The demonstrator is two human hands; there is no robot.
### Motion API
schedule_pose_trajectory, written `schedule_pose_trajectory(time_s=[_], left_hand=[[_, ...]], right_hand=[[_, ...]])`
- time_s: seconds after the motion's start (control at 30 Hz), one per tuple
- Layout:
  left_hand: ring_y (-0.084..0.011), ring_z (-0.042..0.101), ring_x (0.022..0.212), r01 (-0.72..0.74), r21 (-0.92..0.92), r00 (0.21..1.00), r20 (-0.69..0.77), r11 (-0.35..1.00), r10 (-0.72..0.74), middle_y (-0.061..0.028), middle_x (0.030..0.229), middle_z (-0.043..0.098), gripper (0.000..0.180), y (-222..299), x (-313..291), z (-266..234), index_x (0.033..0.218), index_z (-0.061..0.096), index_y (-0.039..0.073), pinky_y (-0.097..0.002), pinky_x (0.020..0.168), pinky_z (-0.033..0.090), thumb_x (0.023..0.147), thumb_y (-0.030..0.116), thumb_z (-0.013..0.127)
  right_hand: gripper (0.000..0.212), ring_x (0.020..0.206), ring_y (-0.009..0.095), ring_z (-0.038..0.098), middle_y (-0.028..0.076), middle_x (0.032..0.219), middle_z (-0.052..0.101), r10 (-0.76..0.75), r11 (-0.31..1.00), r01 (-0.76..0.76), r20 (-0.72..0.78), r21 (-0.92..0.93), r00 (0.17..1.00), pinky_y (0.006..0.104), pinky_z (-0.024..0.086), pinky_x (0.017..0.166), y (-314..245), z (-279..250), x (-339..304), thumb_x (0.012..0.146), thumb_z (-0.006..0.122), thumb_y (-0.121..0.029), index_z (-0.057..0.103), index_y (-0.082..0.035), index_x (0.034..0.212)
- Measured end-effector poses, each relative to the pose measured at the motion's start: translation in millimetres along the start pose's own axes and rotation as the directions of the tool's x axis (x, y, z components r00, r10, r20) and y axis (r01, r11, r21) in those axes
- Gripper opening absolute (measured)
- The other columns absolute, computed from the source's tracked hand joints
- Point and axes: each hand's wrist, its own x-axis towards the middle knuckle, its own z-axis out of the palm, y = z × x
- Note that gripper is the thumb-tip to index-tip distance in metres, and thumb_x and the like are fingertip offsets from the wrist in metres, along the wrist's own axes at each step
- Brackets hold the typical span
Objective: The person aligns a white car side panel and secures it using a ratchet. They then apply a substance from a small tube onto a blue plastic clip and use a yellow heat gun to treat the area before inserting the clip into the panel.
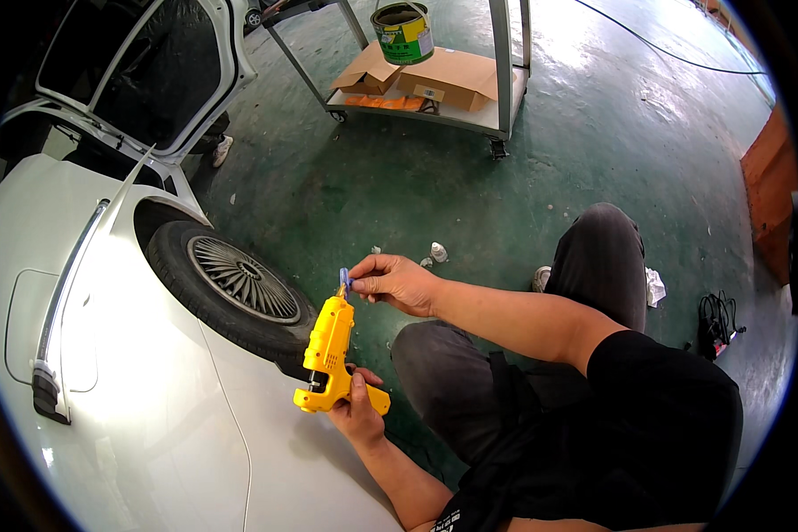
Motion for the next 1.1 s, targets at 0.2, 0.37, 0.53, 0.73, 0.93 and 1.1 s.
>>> schedule_pose_trajectory(time_s=[0.2,0.37,0.53,0.73,0.93,1.1], left_hand=[[-0.0171,0.062,0.069,-0.009,0.030,1.000,0.023,0.999,0.008,-0.0084,0.079,0.064,0.020,-1.6,1.4,-3.0,0.114,0.056,0.001,-0.0307,0.070,0.052,0.096,0.007,0.061],[-0.0166,0.061,0.069,-0.008,0.049,1.000,0.015,0.999,0.008,-0.0078,0.078,0.064,0.020,-1.6,0.5,-5.1,0.114,0.056,0.002,-0.0299,0.070,0.051,0.096,0.008,0.061],[-0.0207,0.067,0.080,-0.016,0.028,1.000,0.017,0.999,0.015,-0.0107,0.087,0.067,0.023,-4.4,0.9,-6.2,0.118,0.056,0.000,-0.0345,0.081,0.056,0.096,0.006,0.060],[-0.0255,0.070,0.095,-0.013,-0.015,0.997,0.076,1.000,0.014,-0.0131,0.103,0.065,0.033,1.5,2.0,-2.6,0.128,0.051,-0.003,-0.0435,0.096,0.058,0.096,0.001,0.057],[-0.0227,0.069,0.088,-0.043,0.018,0.999,0.033,0.999,0.042,-0.0120,0.094,0.069,0.025,2.1,0.6,1.7,0.120,0.056,-0.001,-0.0388,0.091,0.056,0.097,0.007,0.058],[-0.0201,0.067,0.083,-0.045,0.049,0.999,0.016,0.998,0.044,-0.0106,0.088,0.068,0.022,1.9,0.7,2.1,0.116,0.056,0.000,-0.0355,0.085,0.054,0.096,0.008,0.059]], right_hand=[[0.018,0.086,0.013,0.061,0.004,0.100,0.069,-0.002,1.000,0.002,-0.017,0.007,1.000,0.0269,0.051,0.079,-2.7,0.4,0.3,0.096,0.073,-0.005,0.070,-0.005,0.113],[0.020,0.086,0.013,0.061,0.005,0.102,0.070,-0.008,1.000,0.009,-0.021,0.029,1.000,0.0246,0.049,0.074,-4.7,3.0,-0.4,0.095,0.074,-0.007,0.071,-0.003,0.115],[0.020,0.086,0.013,0.060,0.005,0.101,0.069,-0.012,0.999,0.012,-0.025,0.031,1.000,0.0246,0.050,0.074,-5.5,1.6,0.9,0.095,0.074,-0.007,0.072,-0.003,0.115],[0.016,0.086,0.013,0.060,0.004,0.101,0.068,0.001,1.000,0.000,-0.032,0.008,0.999,0.0270,0.051,0.079,-7.7,4.4,-1.2,0.096,0.073,-0.006,0.070,-0.005,0.112],[0.018,0.086,0.013,0.060,0.004,0.101,0.068,-0.001,1.000,0.002,-0.015,0.025,1.000,0.0270,0.051,0.080,-7.4,4.1,-1.9,0.096,0.073,-0.006,0.070,-0.006,0.113],[0.018,0.086,0.013,0.061,0.004,0.101,0.068,-0.002,1.000,0.003,-0.021,0.026,1.000,0.0271,0.052,0.080,-7.3,3.1,-2.0,0.095,0.073,-0.006,0.070,-0.006,0.113]])
